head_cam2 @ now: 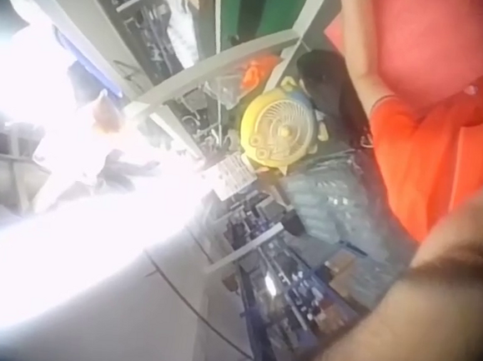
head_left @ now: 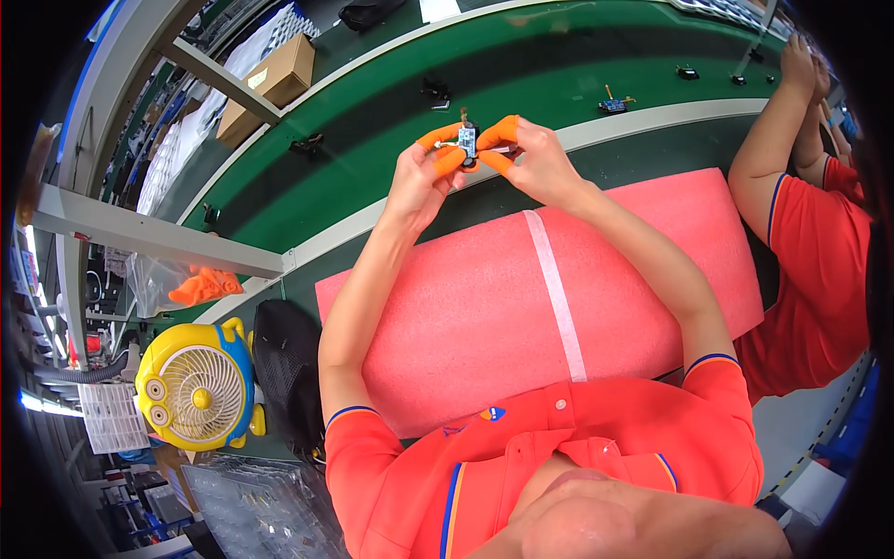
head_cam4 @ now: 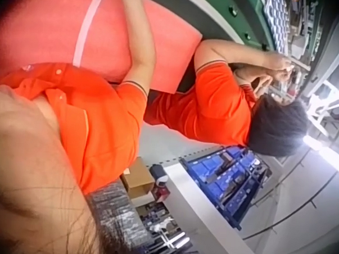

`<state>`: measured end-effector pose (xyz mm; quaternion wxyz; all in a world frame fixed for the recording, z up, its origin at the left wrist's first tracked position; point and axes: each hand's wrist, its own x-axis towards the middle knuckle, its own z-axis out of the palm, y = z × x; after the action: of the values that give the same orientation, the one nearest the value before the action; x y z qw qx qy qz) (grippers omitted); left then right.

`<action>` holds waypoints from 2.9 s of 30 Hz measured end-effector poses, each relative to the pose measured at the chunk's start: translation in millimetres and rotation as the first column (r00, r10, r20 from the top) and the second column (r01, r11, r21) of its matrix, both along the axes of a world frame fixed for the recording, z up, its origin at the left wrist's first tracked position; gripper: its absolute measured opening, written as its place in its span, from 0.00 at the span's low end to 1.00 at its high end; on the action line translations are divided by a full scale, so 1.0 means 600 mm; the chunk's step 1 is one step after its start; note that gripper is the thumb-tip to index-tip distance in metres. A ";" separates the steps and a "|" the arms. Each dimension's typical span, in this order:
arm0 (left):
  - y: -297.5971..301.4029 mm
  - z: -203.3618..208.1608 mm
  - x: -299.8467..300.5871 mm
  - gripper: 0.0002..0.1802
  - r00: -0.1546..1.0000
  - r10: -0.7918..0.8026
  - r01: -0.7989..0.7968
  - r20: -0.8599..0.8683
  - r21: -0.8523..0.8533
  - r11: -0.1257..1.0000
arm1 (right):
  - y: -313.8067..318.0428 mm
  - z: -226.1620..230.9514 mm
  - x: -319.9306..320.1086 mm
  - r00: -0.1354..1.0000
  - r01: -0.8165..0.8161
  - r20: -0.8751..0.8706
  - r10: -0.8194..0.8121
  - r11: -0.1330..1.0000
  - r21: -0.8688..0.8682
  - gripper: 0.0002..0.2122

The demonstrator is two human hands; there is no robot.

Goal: The person assembles small electronic components by hand, fitting them into a plastic housing and onto a circuit board at a factory workbench.

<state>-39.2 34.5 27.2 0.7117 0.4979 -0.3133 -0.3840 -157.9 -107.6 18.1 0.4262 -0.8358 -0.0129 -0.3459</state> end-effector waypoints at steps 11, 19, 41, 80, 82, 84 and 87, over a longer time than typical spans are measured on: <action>0.001 0.011 0.009 0.15 0.963 -0.013 -0.004 -0.270 -0.063 0.998 | 0.009 0.005 -0.003 0.991 0.020 0.130 0.013 0.968 -0.251 0.07; -0.001 0.005 0.012 0.16 0.989 -0.038 0.031 -0.145 -0.046 0.998 | 0.005 0.018 -0.004 0.992 0.011 0.129 0.004 0.993 -0.118 0.07; 0.005 0.011 0.013 0.16 0.985 -0.088 0.076 -0.147 -0.085 0.993 | 0.004 0.004 -0.009 0.990 0.059 0.142 -0.020 0.960 -0.274 0.09; -0.008 -0.028 -0.030 0.25 0.616 0.176 -0.197 0.767 -0.066 0.978 | -0.011 -0.038 -0.004 0.961 0.132 0.267 0.076 0.721 -0.680 0.14; -0.007 -0.033 -0.025 0.24 0.641 0.156 -0.138 0.752 -0.087 0.987 | -0.012 -0.040 -0.004 0.954 0.127 0.284 0.093 0.733 -0.668 0.14; -0.005 -0.032 -0.022 0.24 0.652 0.139 -0.103 0.745 -0.094 0.990 | -0.013 -0.040 -0.003 0.962 0.112 0.259 0.083 0.746 -0.656 0.15; -0.004 -0.027 -0.021 0.23 0.811 0.060 -0.090 0.582 0.023 0.996 | -0.008 -0.037 -0.001 0.976 0.086 0.210 0.061 0.776 -0.625 0.16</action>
<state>-51.5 32.0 11.0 0.5841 0.6209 -0.4858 -0.1931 -158.5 -112.3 -4.0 0.1153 -0.8871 -0.1690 -0.4138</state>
